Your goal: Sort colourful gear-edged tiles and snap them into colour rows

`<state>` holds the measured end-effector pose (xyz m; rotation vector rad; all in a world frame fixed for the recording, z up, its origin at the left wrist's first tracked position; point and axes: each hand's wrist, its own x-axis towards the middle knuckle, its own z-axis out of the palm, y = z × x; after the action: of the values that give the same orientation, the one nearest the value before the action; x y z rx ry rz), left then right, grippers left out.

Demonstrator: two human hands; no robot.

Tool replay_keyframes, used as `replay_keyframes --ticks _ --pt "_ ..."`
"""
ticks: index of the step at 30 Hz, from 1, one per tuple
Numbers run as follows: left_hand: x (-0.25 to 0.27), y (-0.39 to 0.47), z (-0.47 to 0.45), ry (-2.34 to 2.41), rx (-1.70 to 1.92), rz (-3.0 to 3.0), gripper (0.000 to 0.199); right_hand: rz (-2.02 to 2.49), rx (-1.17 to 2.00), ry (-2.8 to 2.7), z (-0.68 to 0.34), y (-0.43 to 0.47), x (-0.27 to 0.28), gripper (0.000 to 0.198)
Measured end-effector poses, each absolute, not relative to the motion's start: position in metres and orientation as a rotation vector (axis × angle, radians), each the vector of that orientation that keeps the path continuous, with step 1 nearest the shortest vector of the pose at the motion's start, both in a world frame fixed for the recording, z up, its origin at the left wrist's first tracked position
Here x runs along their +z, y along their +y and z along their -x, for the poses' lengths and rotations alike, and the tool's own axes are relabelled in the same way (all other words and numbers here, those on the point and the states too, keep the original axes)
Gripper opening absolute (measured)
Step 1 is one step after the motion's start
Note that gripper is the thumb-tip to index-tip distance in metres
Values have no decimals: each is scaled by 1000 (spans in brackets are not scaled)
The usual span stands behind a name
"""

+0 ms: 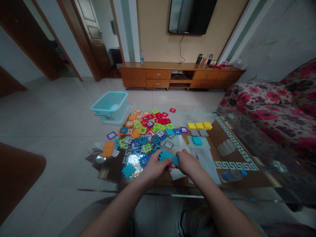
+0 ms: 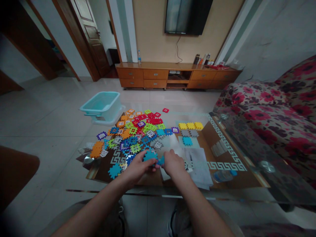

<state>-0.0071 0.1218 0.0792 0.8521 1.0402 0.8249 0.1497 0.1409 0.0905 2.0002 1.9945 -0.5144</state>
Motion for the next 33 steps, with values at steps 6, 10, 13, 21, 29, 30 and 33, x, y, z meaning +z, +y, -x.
replay_keyframes --ticks 6,10,13,21,29,30,33 --pt "88 123 7 1030 898 -628 25 -2155 -569 2081 -162 150 84 23" --pt "85 126 11 1065 950 -615 23 -2409 -582 2280 -168 159 88 23" --pt "82 131 14 1080 996 -699 26 -2582 -858 2448 -169 164 92 19" --pt "81 142 23 1094 1189 -704 29 -2613 -2429 2035 -159 161 102 59" --pt "91 139 21 1021 1153 -635 22 -2541 -2524 1965 -161 159 107 59" --pt "92 138 21 1014 1147 -639 23 -2518 -2524 1977 -161 159 108 57" --pt "95 137 21 979 1127 -628 24 -2413 -2494 2045 -161 157 111 51"
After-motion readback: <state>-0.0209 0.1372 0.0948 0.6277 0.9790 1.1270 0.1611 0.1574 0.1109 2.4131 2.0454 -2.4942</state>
